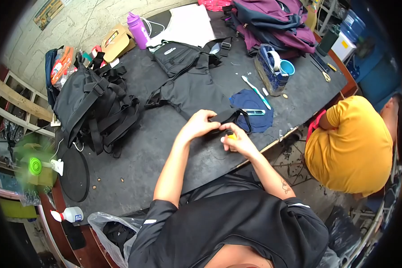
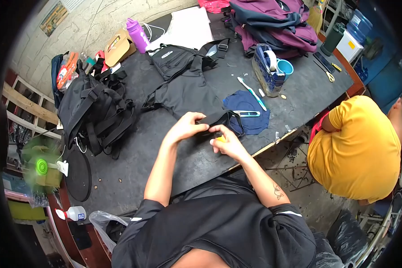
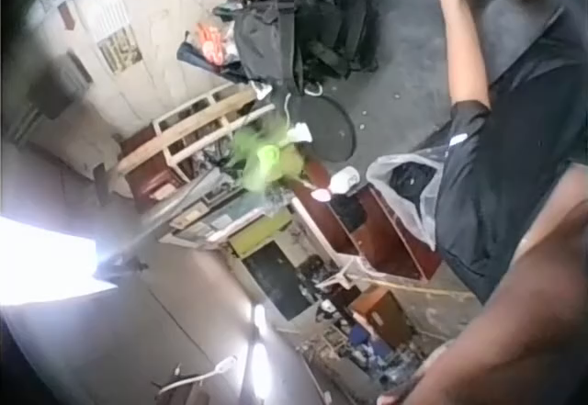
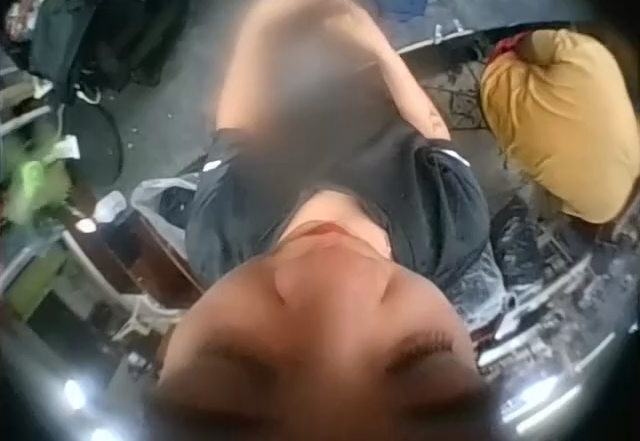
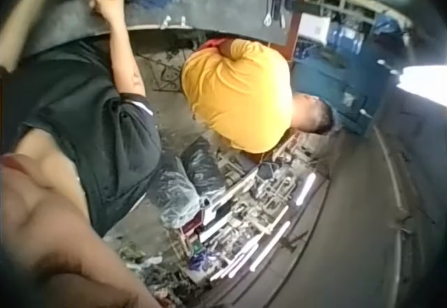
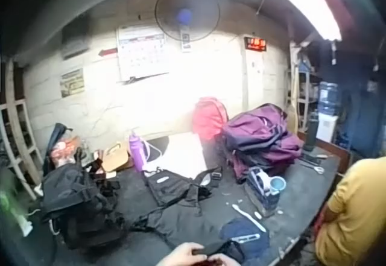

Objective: Inspecting, trimming loose threads, and organizing black bags on a workbench.

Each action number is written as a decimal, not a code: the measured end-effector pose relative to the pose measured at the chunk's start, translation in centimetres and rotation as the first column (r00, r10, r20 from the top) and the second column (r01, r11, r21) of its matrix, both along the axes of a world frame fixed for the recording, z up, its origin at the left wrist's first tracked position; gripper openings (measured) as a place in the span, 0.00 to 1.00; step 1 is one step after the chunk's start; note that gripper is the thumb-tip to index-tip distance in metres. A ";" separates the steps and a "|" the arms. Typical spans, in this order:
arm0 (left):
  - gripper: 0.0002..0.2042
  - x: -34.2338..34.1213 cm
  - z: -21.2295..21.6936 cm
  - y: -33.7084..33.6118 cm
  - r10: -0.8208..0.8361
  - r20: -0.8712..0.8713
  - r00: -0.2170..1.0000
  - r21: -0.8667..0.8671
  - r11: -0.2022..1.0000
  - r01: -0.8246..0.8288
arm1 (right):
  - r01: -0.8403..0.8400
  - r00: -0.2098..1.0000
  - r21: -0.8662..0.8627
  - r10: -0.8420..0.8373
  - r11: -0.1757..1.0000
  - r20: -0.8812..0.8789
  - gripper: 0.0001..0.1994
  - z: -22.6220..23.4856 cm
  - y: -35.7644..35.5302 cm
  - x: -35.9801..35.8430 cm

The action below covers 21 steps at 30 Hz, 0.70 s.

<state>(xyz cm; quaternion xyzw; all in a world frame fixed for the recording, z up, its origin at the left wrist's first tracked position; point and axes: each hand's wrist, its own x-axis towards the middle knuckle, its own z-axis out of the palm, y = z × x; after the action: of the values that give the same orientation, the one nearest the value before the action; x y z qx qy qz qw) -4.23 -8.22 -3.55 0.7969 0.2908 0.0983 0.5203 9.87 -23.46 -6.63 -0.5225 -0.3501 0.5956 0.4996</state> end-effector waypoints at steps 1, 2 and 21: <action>0.15 -1.2 0.0 0.1 -0.029 0.189 0.982 -0.065 0.997 0.042 | 0.029 0.995 0.040 -0.025 0.999 -0.102 0.23 -0.1 -0.2 0.4; 0.14 -2.5 -0.2 0.0 -0.025 0.337 0.941 -0.130 0.989 0.073 | 0.074 0.990 0.004 -0.073 0.997 -0.122 0.32 -0.1 -0.2 0.8; 0.11 -3.1 2.4 -3.7 0.279 0.462 0.842 -0.126 0.960 -0.249 | 0.175 0.925 0.301 -0.052 0.937 -0.377 0.16 2.4 2.2 0.6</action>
<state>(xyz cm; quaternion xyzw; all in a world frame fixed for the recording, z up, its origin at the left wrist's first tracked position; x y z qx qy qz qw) -7.30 -11.94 -1.19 0.6842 0.2641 0.3524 0.5812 10.47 -21.26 -4.19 -0.3320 -0.3149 0.5847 0.6699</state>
